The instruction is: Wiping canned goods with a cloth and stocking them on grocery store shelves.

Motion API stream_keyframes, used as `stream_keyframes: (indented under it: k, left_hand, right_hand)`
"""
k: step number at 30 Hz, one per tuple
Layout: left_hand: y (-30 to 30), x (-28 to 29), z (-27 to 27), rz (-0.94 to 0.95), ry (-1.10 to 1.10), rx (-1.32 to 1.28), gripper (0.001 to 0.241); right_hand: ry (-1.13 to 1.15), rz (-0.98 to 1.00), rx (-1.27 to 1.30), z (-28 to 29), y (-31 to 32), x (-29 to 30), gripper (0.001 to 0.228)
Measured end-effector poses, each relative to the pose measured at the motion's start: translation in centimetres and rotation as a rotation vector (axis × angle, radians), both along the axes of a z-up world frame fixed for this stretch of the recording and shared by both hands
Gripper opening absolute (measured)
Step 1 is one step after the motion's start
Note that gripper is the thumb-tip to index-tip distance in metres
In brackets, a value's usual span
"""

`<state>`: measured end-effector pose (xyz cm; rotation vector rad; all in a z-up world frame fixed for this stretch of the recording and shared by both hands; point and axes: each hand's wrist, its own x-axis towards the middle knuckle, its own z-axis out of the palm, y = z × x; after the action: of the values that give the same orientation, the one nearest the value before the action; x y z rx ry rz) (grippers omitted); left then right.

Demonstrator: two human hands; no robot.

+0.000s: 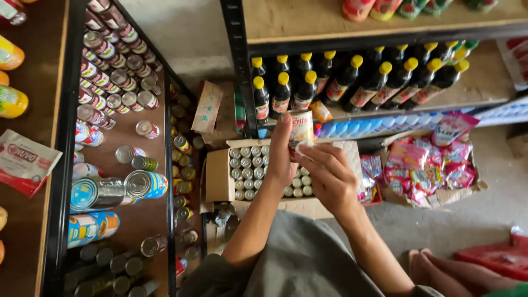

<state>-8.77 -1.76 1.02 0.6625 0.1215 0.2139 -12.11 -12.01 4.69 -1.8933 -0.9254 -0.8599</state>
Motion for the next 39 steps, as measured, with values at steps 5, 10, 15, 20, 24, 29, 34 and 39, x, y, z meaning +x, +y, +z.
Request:
stream_keyframes:
  k: [5,10,15,20,24,29,34,39]
  left_hand:
    - [-0.7,-0.3,0.2,-0.079,0.018,0.037,0.053]
    - [0.5,0.8,-2.5,-0.105,-0.027,-0.013,0.055]
    - [0.6,1.4,-4.0,0.008,-0.041,0.158,0.040]
    - [0.6,-0.5,3.7,-0.003,-0.073,0.308,0.039]
    - [0.5,-1.9,5.4,0.049,-0.061,0.490,0.037]
    - [0.1,0.2,-0.7,0.014,0.010,0.153,0.040]
    - [-0.1,0.1,-0.6,-0.096,0.012,0.088,0.040]
    - [0.9,2.7,-7.6,-0.077,0.072,-0.035,0.051]
  right_hand:
    - [-0.099,-0.079,-0.007,3.0,0.3,3.3,0.016]
    - [-0.047,-0.061,-0.042,1.1,0.5,1.6,0.020]
    - [-0.030,0.009,0.035,1.4,0.8,2.4,0.021]
    - [-0.132,-0.046,0.054,3.9,1.0,3.7,0.019]
    - [-0.042,0.001,0.080,1.1,1.5,0.8,0.020]
    - [-0.086,-0.004,0.030,0.6,1.0,2.1,0.027]
    - [-0.136,-0.049,0.066,1.8,1.0,3.4,0.022]
    - [-0.036,0.054,0.053,-0.9,1.1,0.9,0.029]
